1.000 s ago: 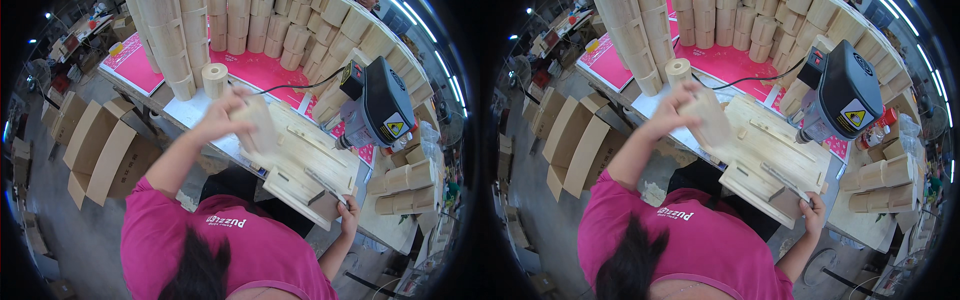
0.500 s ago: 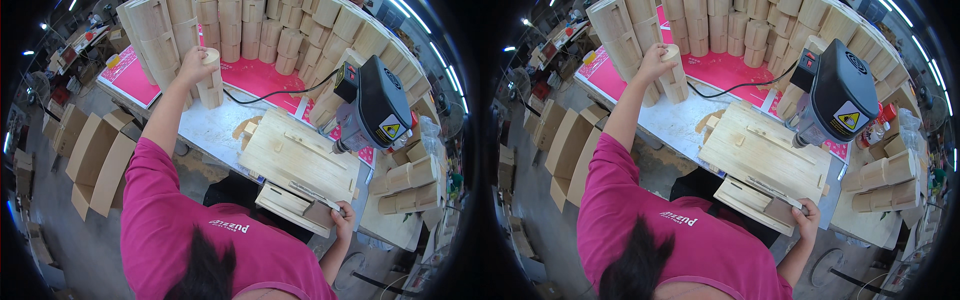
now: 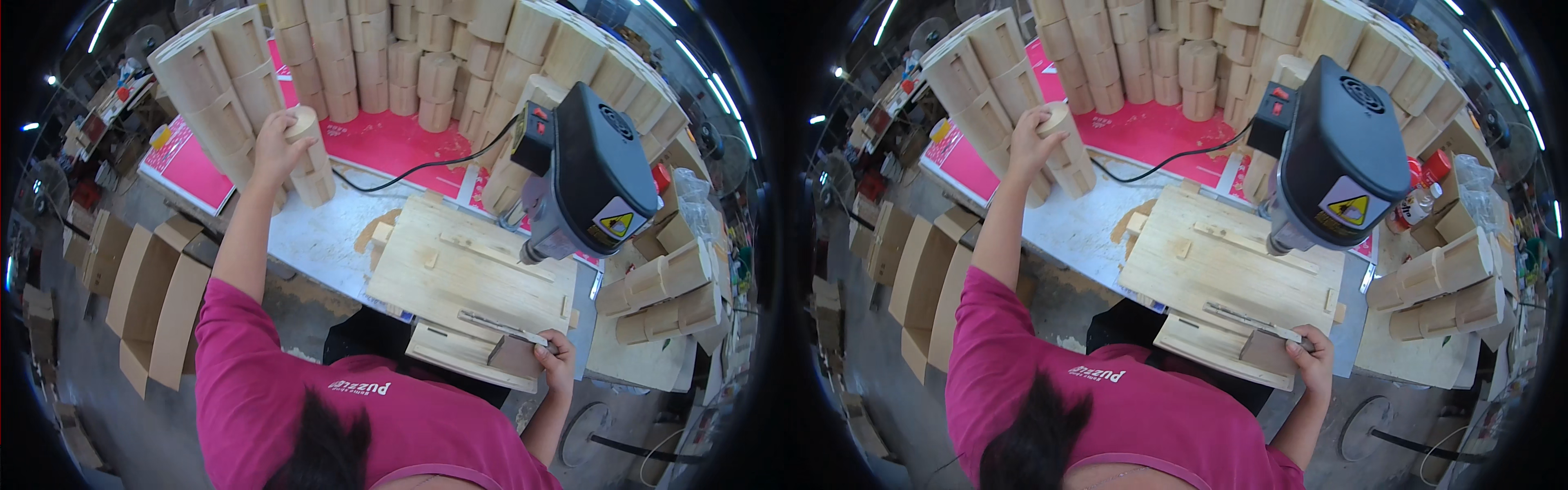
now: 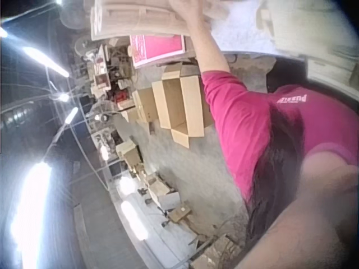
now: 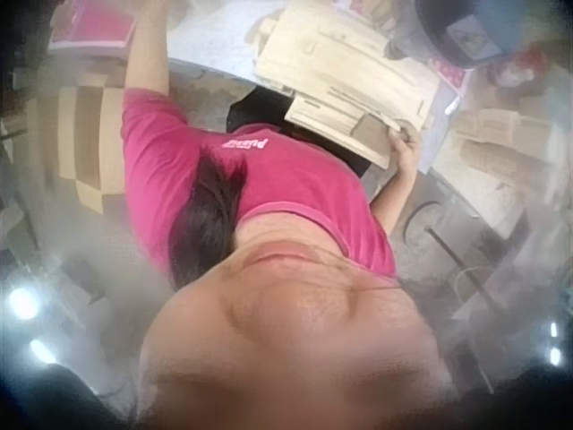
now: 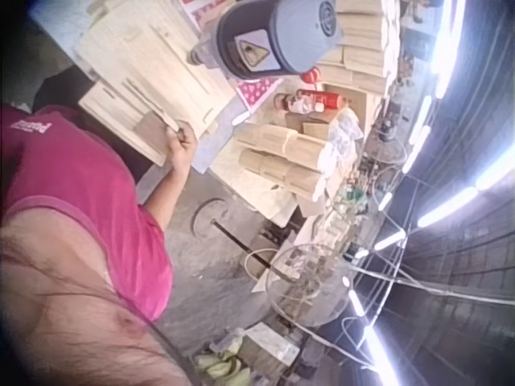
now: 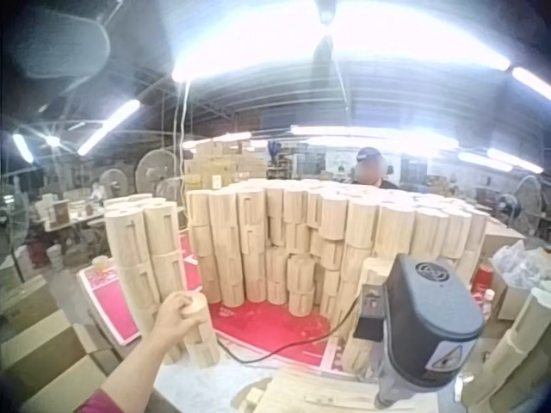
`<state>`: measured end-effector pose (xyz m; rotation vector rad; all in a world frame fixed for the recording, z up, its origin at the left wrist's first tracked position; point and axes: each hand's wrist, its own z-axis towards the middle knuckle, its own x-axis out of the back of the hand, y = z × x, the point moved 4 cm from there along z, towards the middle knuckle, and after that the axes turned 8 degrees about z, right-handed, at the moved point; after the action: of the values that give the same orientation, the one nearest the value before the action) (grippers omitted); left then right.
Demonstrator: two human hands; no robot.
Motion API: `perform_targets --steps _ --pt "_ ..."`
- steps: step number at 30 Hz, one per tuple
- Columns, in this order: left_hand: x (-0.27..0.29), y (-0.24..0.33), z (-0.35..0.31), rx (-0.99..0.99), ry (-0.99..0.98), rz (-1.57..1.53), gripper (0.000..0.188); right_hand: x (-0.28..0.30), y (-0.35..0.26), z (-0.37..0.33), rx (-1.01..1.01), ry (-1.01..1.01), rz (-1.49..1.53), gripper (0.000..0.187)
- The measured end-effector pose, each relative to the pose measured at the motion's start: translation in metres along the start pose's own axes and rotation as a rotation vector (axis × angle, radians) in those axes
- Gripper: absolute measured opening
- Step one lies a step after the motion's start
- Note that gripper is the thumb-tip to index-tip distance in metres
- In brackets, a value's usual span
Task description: Milling grooves or holes into cylindrical wooden blocks using a stationary power tool.
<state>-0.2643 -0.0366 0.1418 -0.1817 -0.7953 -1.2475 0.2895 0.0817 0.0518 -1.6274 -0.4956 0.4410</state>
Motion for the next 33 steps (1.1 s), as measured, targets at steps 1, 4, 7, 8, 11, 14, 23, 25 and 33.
perform_targets --steps 1,4,7,8,11,14,23,25,33 --pt "-0.002 0.0 0.0 0.005 0.001 0.019 0.045 0.001 0.002 0.002 -0.047 -0.003 0.01 0.019" --pt "0.005 0.039 0.004 -0.003 -0.036 0.254 0.049 0.005 0.008 0.009 -0.014 -0.011 0.022 0.02" --pt "-0.004 0.082 0.016 -0.184 0.226 0.203 0.053 0.01 0.016 0.016 -0.053 0.0 0.059 0.022" --pt "-0.017 0.094 0.027 -0.243 0.236 0.074 0.053 0.012 0.02 0.018 -0.049 0.009 0.057 0.022" --pt "-0.078 0.12 0.058 -0.058 0.018 -0.23 0.056 0.021 0.03 0.026 -0.061 0.058 0.107 0.023" --pt "-0.168 0.098 0.087 0.086 -0.094 -0.3 0.062 0.024 0.037 0.035 -0.114 0.041 0.181 0.022" --pt "-0.29 0.083 0.137 0.364 -0.248 -0.552 0.078 0.013 0.035 0.03 -0.163 0.122 0.189 0.022" --pt "-0.292 0.087 0.133 0.457 -0.288 -0.751 0.073 0.008 0.026 0.031 -0.113 0.079 0.192 0.022" --pt "-0.192 0.108 0.059 0.352 -0.455 -0.926 0.065 0.017 0.037 0.029 -0.096 0.045 0.193 0.023"
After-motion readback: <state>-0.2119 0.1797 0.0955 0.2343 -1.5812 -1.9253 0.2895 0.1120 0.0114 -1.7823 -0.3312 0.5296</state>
